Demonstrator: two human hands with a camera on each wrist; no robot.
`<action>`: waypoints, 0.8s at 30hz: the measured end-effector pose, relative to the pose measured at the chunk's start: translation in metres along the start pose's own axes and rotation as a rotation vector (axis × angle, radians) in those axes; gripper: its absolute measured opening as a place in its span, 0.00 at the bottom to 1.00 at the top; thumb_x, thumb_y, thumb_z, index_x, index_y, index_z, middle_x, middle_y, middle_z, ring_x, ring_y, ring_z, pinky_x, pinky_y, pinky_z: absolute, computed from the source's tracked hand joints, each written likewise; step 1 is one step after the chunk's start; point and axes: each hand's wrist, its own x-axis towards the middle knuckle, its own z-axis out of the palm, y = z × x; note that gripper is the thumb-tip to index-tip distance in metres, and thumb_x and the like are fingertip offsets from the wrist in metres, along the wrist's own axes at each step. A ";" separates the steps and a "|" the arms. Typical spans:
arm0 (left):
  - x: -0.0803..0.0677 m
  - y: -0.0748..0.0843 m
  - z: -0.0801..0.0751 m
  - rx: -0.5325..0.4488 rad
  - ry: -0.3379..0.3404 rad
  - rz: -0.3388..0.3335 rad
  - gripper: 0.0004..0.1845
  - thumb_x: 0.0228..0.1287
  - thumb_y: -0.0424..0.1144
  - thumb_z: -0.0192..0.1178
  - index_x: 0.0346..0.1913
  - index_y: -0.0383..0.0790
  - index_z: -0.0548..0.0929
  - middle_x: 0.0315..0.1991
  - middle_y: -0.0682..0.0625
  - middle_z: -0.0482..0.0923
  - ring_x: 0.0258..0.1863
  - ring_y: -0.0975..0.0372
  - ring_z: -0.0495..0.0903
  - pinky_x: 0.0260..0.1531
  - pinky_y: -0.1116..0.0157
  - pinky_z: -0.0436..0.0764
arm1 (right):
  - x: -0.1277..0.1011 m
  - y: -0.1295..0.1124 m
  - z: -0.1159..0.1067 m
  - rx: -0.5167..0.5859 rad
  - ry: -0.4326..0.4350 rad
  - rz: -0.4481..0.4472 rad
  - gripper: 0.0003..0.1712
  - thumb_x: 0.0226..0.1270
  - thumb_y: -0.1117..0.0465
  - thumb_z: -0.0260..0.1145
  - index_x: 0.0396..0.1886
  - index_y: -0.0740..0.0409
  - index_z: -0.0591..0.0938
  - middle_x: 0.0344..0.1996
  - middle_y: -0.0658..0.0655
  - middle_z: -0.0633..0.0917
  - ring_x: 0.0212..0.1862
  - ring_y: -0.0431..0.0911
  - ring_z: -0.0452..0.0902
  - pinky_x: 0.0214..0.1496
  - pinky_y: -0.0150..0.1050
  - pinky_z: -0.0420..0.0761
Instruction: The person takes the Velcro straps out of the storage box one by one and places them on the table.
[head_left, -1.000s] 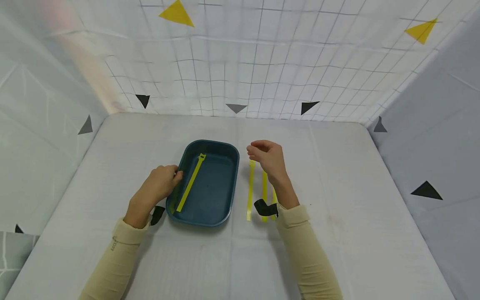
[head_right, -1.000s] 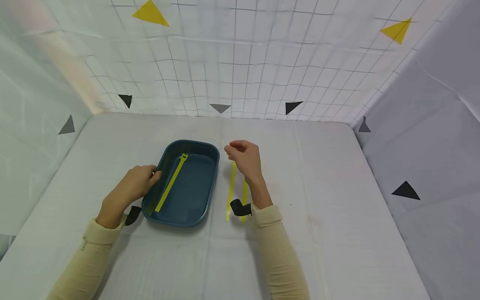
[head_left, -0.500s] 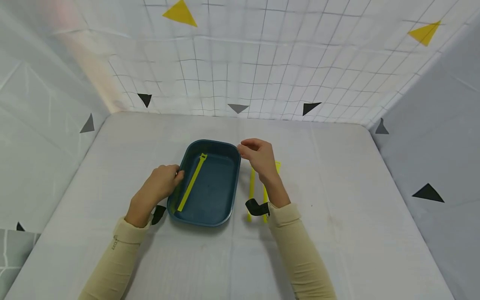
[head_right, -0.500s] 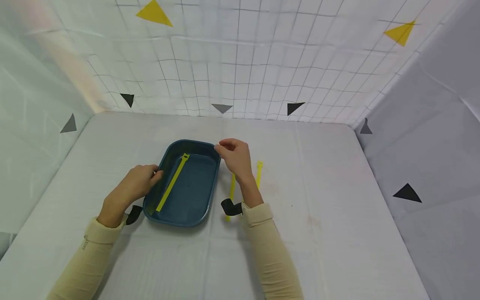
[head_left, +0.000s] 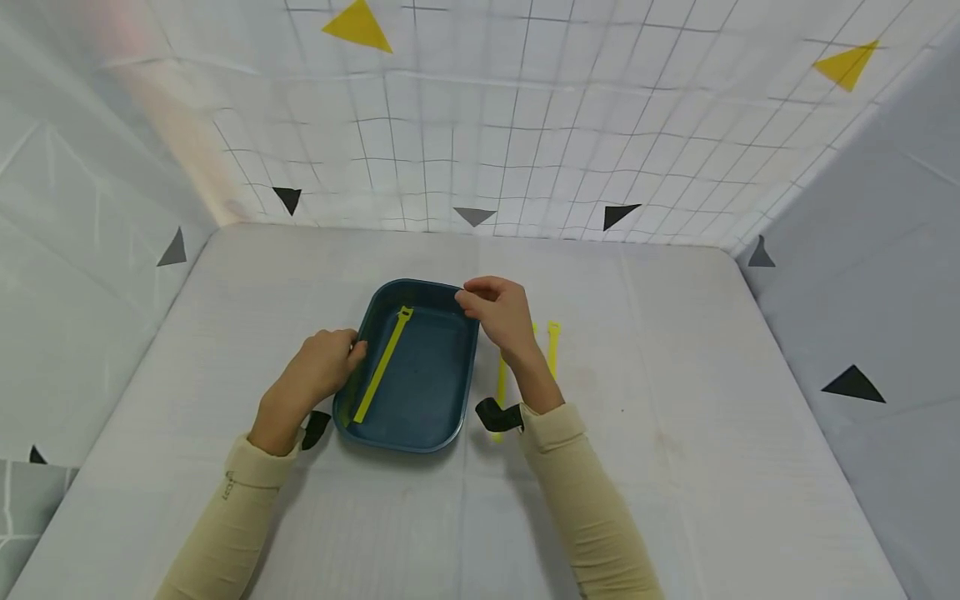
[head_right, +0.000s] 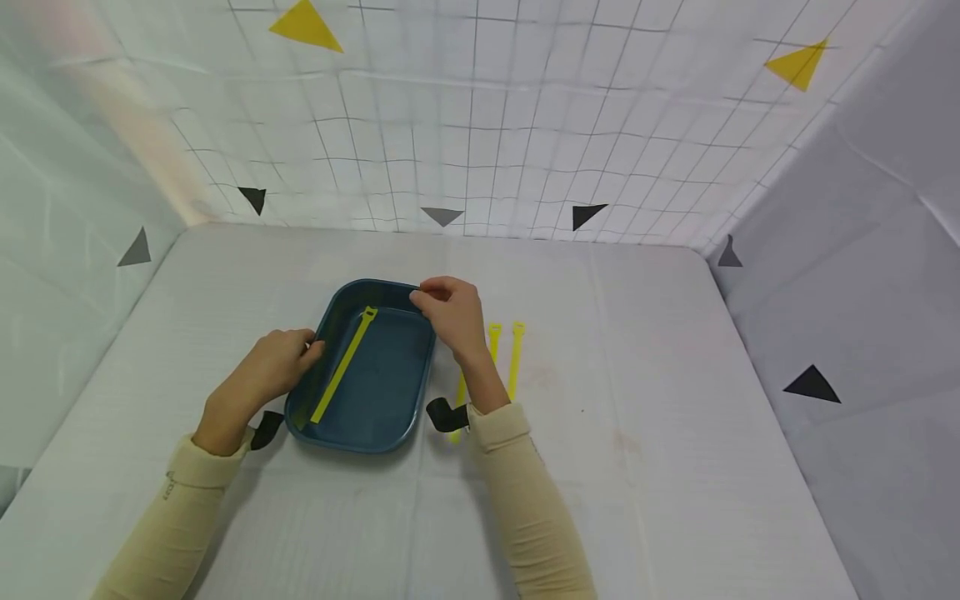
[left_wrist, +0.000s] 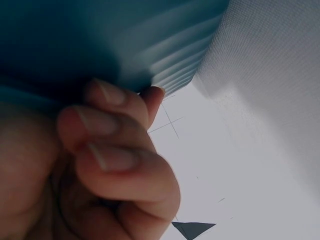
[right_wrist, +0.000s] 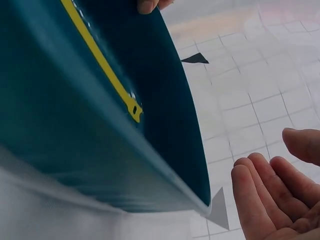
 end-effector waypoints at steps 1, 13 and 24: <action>0.000 0.000 0.000 -0.002 -0.001 -0.001 0.13 0.76 0.36 0.51 0.31 0.34 0.75 0.21 0.46 0.71 0.20 0.56 0.71 0.23 0.60 0.71 | 0.000 -0.001 0.001 -0.002 -0.003 -0.003 0.15 0.66 0.65 0.68 0.48 0.72 0.82 0.40 0.64 0.84 0.46 0.65 0.80 0.48 0.47 0.82; 0.001 0.000 -0.001 -0.014 -0.011 -0.008 0.13 0.77 0.36 0.50 0.31 0.34 0.75 0.21 0.46 0.71 0.20 0.56 0.71 0.23 0.61 0.71 | 0.002 -0.008 0.021 -0.042 -0.037 -0.023 0.15 0.67 0.65 0.67 0.49 0.72 0.82 0.40 0.62 0.84 0.38 0.57 0.81 0.50 0.54 0.79; 0.000 0.001 -0.003 -0.018 -0.018 -0.012 0.14 0.77 0.37 0.50 0.30 0.35 0.74 0.20 0.47 0.70 0.20 0.57 0.71 0.23 0.62 0.71 | 0.003 -0.010 0.036 -0.129 -0.040 0.004 0.15 0.67 0.63 0.67 0.49 0.68 0.83 0.41 0.60 0.84 0.40 0.52 0.81 0.44 0.43 0.80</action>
